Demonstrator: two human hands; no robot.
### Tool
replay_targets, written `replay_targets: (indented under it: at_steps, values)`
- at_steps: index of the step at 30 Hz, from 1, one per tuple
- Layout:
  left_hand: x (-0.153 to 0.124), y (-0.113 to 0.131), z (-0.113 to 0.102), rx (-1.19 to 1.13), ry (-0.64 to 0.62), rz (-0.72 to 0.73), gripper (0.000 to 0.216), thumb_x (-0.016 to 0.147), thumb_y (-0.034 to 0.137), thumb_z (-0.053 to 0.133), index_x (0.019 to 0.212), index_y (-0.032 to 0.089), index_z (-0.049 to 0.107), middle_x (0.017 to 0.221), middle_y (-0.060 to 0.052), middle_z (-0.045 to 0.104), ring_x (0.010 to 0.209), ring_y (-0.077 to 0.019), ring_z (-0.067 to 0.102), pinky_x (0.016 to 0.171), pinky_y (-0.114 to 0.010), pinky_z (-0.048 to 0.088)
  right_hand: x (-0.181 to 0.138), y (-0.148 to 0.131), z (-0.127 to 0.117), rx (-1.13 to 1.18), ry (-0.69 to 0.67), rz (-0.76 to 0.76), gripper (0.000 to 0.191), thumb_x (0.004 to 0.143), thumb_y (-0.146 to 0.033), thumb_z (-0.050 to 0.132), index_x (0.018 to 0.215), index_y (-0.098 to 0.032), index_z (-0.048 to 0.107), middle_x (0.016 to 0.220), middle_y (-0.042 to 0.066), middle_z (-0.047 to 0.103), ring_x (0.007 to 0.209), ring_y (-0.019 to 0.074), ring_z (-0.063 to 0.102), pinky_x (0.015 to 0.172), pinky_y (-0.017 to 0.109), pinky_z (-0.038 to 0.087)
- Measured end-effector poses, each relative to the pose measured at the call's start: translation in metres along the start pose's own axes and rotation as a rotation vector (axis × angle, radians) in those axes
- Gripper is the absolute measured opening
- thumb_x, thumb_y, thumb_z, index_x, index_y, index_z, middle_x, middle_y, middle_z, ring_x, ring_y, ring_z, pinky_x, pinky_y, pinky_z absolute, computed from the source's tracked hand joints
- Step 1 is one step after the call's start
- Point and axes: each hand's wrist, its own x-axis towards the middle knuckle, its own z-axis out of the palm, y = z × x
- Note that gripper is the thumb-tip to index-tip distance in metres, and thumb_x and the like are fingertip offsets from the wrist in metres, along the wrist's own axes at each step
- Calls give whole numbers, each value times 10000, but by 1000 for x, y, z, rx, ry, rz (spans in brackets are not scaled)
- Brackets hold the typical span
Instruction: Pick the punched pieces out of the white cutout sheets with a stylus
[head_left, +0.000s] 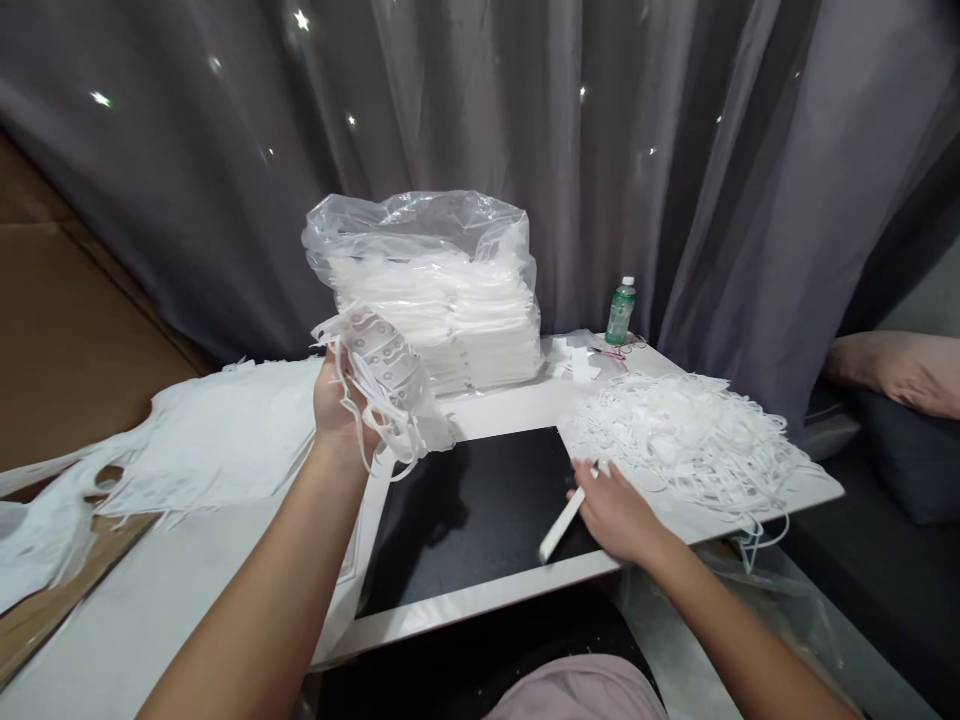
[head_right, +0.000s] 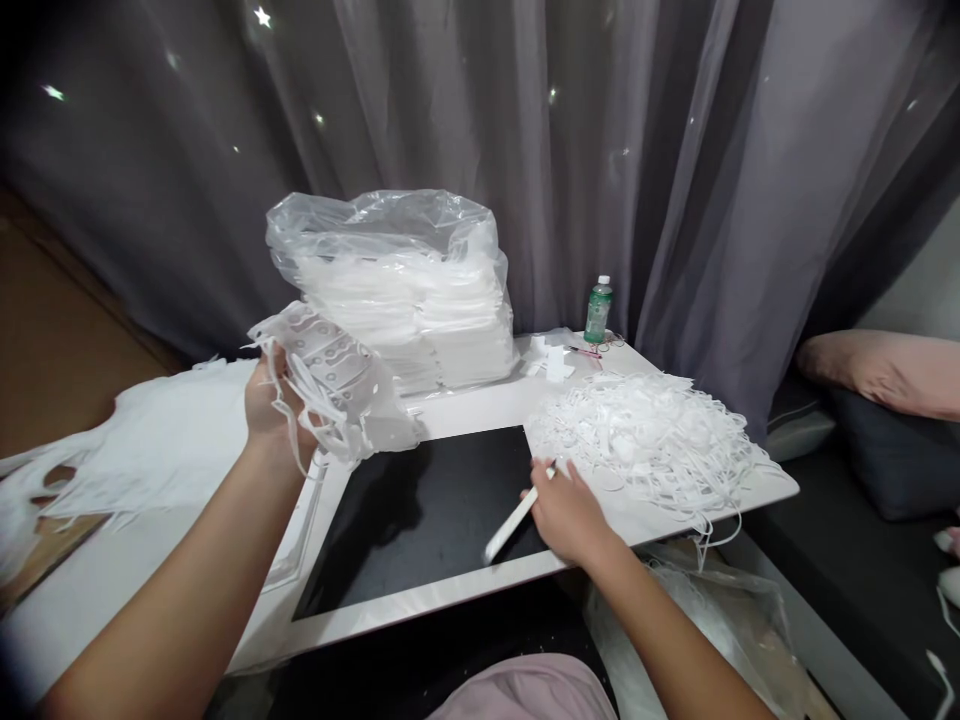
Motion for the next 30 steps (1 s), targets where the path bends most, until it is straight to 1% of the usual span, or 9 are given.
replay_targets:
  at_steps: [2, 6, 10, 16, 19, 21, 23, 27, 30]
  values:
    - [-1, -1, 3, -6, -5, -18, 416, 972, 424, 338, 816, 180, 637, 676, -28, 690, 798, -217, 695, 805, -356, 567, 12, -3, 1, -27, 56, 70, 536, 966, -244, 242, 1392, 70, 321, 1354, 292, 479, 1313, 307, 422, 1129, 465, 203]
    - [-2, 0, 7, -11, 19, -44, 443, 982, 426, 315, 797, 170, 625, 672, -28, 685, 805, -200, 686, 823, -351, 554, 41, -4, 1, 55, -46, -130, 541, 949, -350, 351, 1414, -74, 360, 1452, 159, 424, 1364, 231, 357, 1135, 349, 220]
    - [-5, 3, 7, -6, 27, -70, 484, 993, 436, 273, 800, 162, 622, 702, -35, 692, 842, -202, 679, 834, -352, 547, 67, 20, -7, 67, 32, 41, 526, 950, -240, 272, 1381, 56, 328, 1415, 298, 399, 1392, 347, 266, 1125, 544, 74]
    - [-8, -1, 4, 10, 16, -104, 456, 976, 435, 292, 852, 179, 648, 734, -44, 703, 862, -239, 688, 768, -375, 574, 80, 42, -9, 228, 25, -18, 433, 906, -286, 425, 1304, -121, 463, 1339, 145, 547, 1420, 273, 216, 1151, 462, 36]
    - [-8, -4, 3, 39, -33, -68, 409, 958, 413, 327, 893, 197, 667, 769, -48, 713, 874, -256, 692, 746, -380, 582, 81, 44, -13, 359, 83, 39, 334, 897, -240, 421, 1187, -97, 501, 1326, 203, 530, 1437, 308, 127, 1125, 540, -26]
    - [-8, -5, 5, 48, -91, -60, 406, 945, 445, 351, 917, 197, 671, 808, -57, 719, 901, -271, 688, 762, -392, 580, 82, 43, -20, 484, 115, 72, 273, 919, -257, 382, 1132, -120, 483, 1325, 218, 516, 1419, 311, 192, 1117, 563, 49]
    - [-9, -7, 11, 44, -140, -76, 429, 935, 479, 360, 936, 184, 671, 842, -72, 720, 933, -286, 680, 790, -412, 572, 82, 32, -22, 645, 95, 72, 230, 942, -326, 355, 1083, -176, 459, 1287, 182, 554, 1320, 282, 402, 1082, 529, 242]
    - [-15, -16, 33, 31, -158, -85, 469, 936, 486, 336, 948, 154, 668, 880, -94, 718, 989, -301, 660, 848, -448, 545, 80, -19, -4, 977, -47, 59, 369, 963, -523, 220, 1086, -231, 407, 1103, 125, 660, 949, 213, 677, 834, 435, 513]
    - [-20, -24, 50, -36, -169, -19, 497, 950, 480, 284, 947, 157, 662, 923, -89, 717, 1045, -297, 637, 906, -470, 506, 84, -61, 11, 1637, -163, 162, 497, 835, -675, 454, 1066, -237, 426, 1006, 103, 671, 877, 225, 696, 781, 422, 541]
